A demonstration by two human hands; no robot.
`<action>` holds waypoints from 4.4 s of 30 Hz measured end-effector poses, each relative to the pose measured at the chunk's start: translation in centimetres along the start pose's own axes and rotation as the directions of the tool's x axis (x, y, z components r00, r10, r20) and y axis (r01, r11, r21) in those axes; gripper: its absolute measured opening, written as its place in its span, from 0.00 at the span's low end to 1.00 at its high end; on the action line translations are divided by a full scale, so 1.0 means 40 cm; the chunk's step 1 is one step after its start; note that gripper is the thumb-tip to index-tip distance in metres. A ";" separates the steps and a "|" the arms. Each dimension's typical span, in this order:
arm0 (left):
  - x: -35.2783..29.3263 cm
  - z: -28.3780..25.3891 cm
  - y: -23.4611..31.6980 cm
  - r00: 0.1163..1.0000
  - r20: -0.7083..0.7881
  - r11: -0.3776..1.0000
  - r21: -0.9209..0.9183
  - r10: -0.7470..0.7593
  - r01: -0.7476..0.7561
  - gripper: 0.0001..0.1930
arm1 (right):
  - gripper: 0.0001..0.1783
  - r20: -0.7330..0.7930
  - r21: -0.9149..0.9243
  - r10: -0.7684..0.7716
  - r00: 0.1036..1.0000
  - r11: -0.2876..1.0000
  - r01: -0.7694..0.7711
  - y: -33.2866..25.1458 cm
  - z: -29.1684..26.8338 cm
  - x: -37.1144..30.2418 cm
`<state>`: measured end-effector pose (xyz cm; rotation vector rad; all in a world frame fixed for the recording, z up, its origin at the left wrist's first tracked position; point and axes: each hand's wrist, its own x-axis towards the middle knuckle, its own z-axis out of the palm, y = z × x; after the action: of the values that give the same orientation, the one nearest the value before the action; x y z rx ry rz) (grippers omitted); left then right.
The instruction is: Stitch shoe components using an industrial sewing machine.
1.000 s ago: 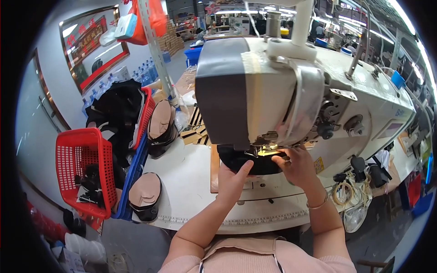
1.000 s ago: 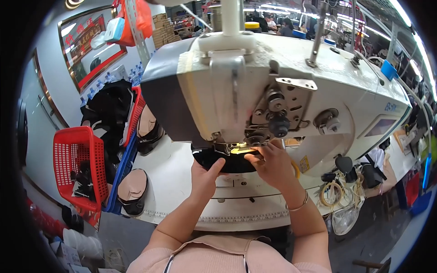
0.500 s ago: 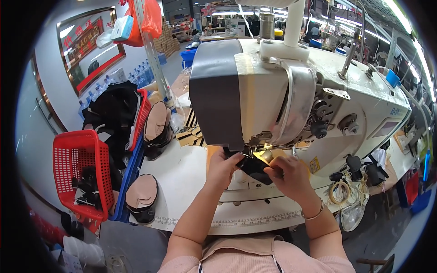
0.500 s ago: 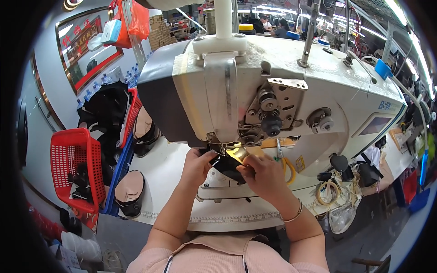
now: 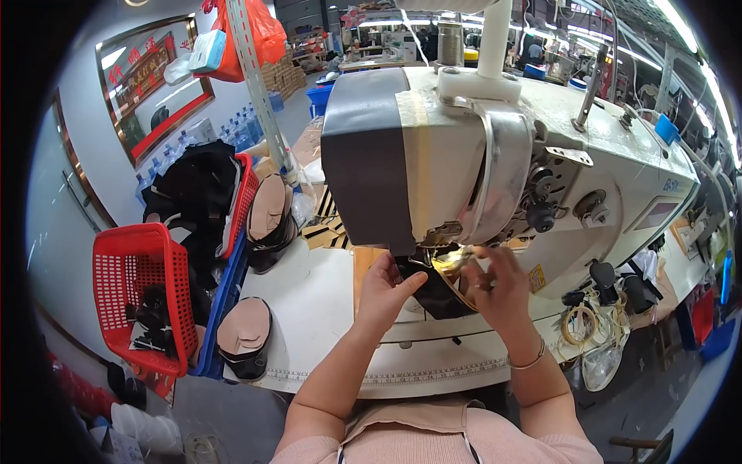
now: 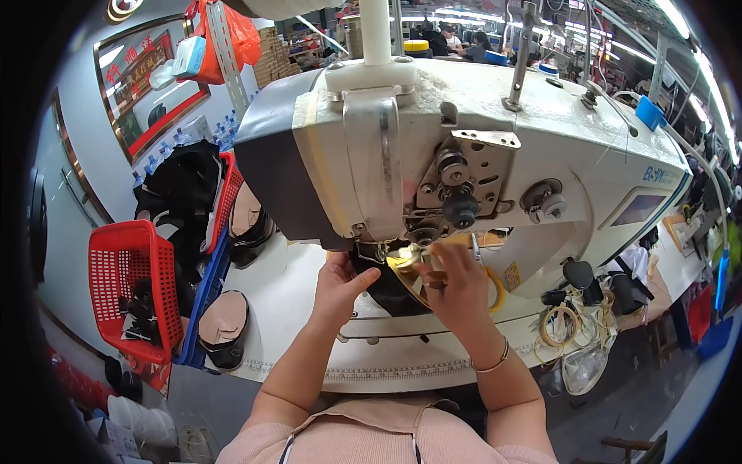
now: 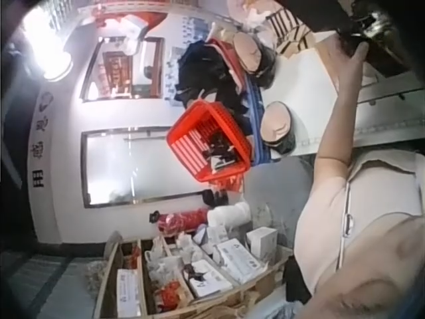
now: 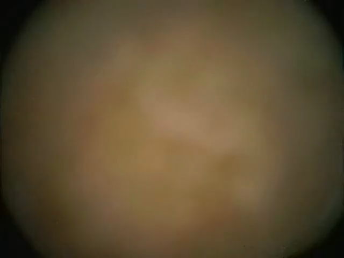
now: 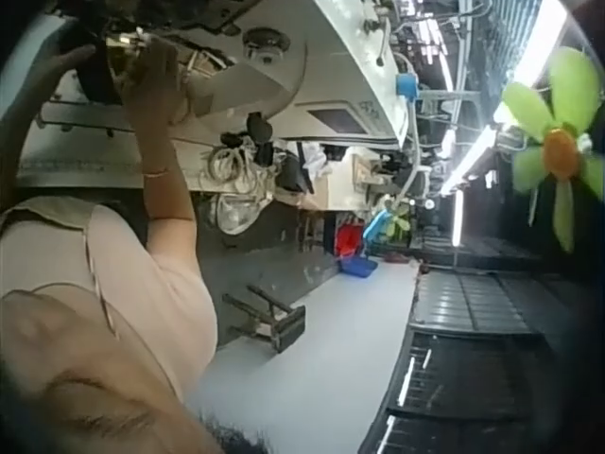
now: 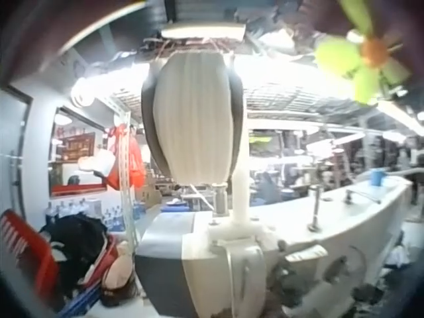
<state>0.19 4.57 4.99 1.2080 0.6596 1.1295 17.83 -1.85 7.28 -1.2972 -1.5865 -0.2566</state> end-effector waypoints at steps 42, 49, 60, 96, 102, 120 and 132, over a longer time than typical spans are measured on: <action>-0.002 -0.025 -0.040 0.999 0.035 0.979 -0.205 -0.001 0.008 0.21 | 0.13 0.432 0.132 0.169 0.886 0.960 -0.248 -0.071 0.020 -0.026; -0.034 -0.027 -0.057 0.998 0.069 0.987 -0.163 0.005 0.007 0.20 | 0.11 0.551 0.239 0.274 0.788 0.853 -0.464 -0.053 0.012 -0.041; -0.012 -0.025 -0.052 0.999 0.048 0.979 -0.201 -0.026 0.035 0.18 | 0.10 0.511 0.254 0.270 0.816 0.859 -0.444 -0.038 0.044 -0.030; 0.020 -0.019 -0.037 0.987 -0.018 0.915 -0.378 -0.161 0.143 0.18 | 0.09 0.391 0.317 0.226 0.892 0.877 -0.361 -0.031 0.065 -0.061; 0.032 -0.035 -0.045 0.981 0.002 0.893 -0.414 -0.192 0.175 0.17 | 0.10 0.463 0.269 0.285 0.840 0.857 -0.439 -0.033 0.066 -0.040; -0.103 0.034 -0.100 0.994 0.000 0.837 -0.540 -0.105 0.089 0.10 | 0.18 0.171 -0.040 -0.062 0.983 0.997 0.070 -0.017 -0.016 -0.108; -0.106 0.026 -0.098 0.998 0.004 0.856 -0.514 -0.067 0.059 0.12 | 0.13 0.175 -0.017 -0.247 0.953 0.967 0.254 -0.031 0.015 -0.067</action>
<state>0.86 0.42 0.88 0.7131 0.3647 1.1635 16.20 -3.54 5.40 -1.1714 -1.9050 -0.3423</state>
